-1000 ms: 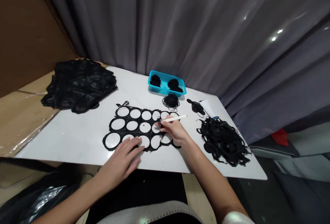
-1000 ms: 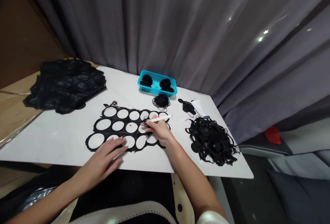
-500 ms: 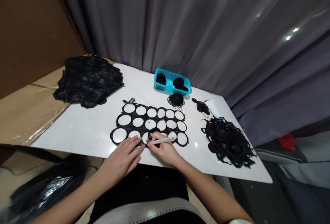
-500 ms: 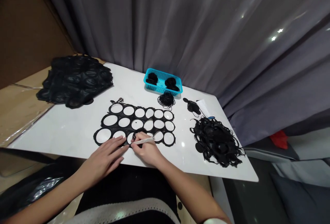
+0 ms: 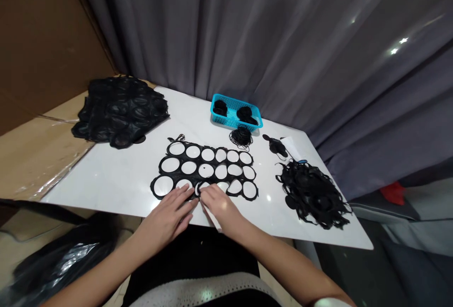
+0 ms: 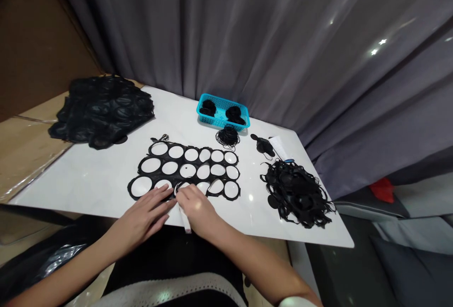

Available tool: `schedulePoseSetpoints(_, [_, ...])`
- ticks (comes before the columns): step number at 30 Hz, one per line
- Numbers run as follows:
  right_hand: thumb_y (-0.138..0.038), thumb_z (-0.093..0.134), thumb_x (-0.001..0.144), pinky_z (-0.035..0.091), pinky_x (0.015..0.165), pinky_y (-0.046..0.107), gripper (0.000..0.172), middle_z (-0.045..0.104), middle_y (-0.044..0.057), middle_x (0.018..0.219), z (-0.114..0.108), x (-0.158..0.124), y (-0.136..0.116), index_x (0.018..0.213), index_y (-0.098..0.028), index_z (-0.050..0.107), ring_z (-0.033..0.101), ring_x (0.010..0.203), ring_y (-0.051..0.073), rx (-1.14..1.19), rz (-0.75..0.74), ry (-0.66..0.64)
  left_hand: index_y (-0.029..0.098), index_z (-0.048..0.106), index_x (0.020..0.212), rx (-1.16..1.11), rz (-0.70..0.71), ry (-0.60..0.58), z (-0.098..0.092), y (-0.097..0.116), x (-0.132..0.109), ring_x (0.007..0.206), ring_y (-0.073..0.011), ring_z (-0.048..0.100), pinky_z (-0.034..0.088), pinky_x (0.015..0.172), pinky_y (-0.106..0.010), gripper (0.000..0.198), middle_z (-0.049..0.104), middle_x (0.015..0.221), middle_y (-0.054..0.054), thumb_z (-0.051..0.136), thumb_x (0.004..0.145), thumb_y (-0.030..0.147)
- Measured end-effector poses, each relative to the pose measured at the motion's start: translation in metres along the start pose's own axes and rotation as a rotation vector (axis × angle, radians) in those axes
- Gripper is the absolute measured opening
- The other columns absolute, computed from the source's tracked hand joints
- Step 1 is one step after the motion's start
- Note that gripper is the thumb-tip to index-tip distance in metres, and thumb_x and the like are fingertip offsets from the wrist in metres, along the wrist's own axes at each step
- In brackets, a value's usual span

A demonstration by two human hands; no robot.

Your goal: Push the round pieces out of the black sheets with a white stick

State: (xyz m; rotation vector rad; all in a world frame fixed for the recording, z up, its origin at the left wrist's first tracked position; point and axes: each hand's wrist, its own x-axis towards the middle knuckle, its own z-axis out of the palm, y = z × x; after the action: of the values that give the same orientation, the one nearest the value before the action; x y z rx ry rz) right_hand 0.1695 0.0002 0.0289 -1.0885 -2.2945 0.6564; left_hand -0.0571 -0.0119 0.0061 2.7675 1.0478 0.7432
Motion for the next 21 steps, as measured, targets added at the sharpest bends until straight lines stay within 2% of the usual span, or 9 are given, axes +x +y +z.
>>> schedulePoseSetpoints(2, [-0.015,0.057,0.083,0.044,0.085,0.040,0.014,0.061,0.010,0.101,-0.016,0.013,0.017,0.094,-0.023,0.054,0.051,0.094,0.027,-0.066,0.047,0.071,0.022,0.064,0.130,0.004,0.018,-0.007,0.000,-0.002,0.000,0.141,-0.0286,0.047,0.041,0.116,-0.047,0.033,0.059,0.143,-0.009,0.049,0.100,0.021])
schedulePoseSetpoints(3, [-0.015,0.052,0.085,0.043,0.084,0.039,0.010,0.060,0.009,0.095,-0.027,0.021,0.029,0.090,-0.023,0.053,0.050,0.090,0.026,-0.093,0.124,0.169,0.022,0.064,0.129,0.007,0.028,-0.009,-0.001,-0.002,0.000,0.141,-0.0290,0.047,0.042,0.116,-0.047,0.033,0.060,0.142,-0.009,0.049,0.100,0.021])
schedulePoseSetpoints(6, [-0.020,0.045,0.088,0.040,0.076,0.035,0.016,0.051,0.003,0.074,-0.063,0.047,0.066,0.074,-0.025,0.043,0.046,0.075,0.022,-0.121,0.340,0.468,0.021,0.064,0.128,0.017,0.042,-0.002,-0.005,-0.002,-0.001,0.142,-0.0300,0.046,0.042,0.115,-0.047,0.033,0.061,0.141,-0.009,0.049,0.099,0.020])
schedulePoseSetpoints(8, [-0.025,0.049,0.087,0.038,0.067,0.031,0.019,0.047,-0.002,0.067,-0.079,0.058,0.083,0.071,-0.025,0.039,0.044,0.066,0.019,-0.019,0.420,0.529,0.022,0.064,0.129,0.023,0.038,-0.008,-0.008,-0.001,-0.002,0.142,-0.0306,0.045,0.044,0.114,-0.048,0.033,0.061,0.141,-0.008,0.050,0.099,0.021])
schedulePoseSetpoints(11, [-0.032,0.057,0.082,0.037,0.062,0.028,0.021,0.050,-0.004,0.064,-0.083,0.064,0.091,0.069,-0.025,0.042,0.048,0.062,0.016,0.246,0.498,0.458,0.024,0.061,0.133,-0.001,0.000,-0.033,-0.013,0.001,0.002,0.137,-0.0292,0.051,0.048,0.110,-0.046,0.034,0.062,0.139,-0.008,0.053,0.100,0.026])
schedulePoseSetpoints(14, [-0.036,0.062,0.078,0.040,0.061,0.027,0.021,0.059,-0.003,0.071,-0.072,0.065,0.082,0.070,-0.023,0.048,0.052,0.061,0.015,0.424,0.547,0.329,0.022,0.058,0.137,-0.027,-0.082,-0.005,-0.011,-0.002,0.015,0.131,-0.0274,0.057,0.051,0.107,-0.044,0.037,0.060,0.141,-0.011,0.051,0.102,0.030])
schedulePoseSetpoints(18, [-0.035,0.064,0.078,0.038,0.062,0.027,0.021,0.056,-0.004,0.068,-0.057,0.066,0.061,0.070,-0.023,0.048,0.050,0.062,0.014,0.474,0.505,0.209,0.016,0.058,0.138,0.000,-0.087,-0.014,0.001,-0.014,0.035,0.138,-0.0313,0.050,0.047,0.111,-0.049,0.040,0.056,0.147,-0.014,0.052,0.102,0.033])
schedulePoseSetpoints(21, [-0.030,0.063,0.079,0.038,0.063,0.026,0.018,0.058,-0.003,0.073,-0.047,0.063,0.047,0.071,-0.022,0.049,0.050,0.066,0.014,0.470,0.437,0.087,0.014,0.060,0.137,0.048,-0.072,-0.049,0.010,-0.020,0.042,0.139,-0.0319,0.049,0.045,0.113,-0.049,0.041,0.057,0.146,-0.015,0.052,0.102,0.033])
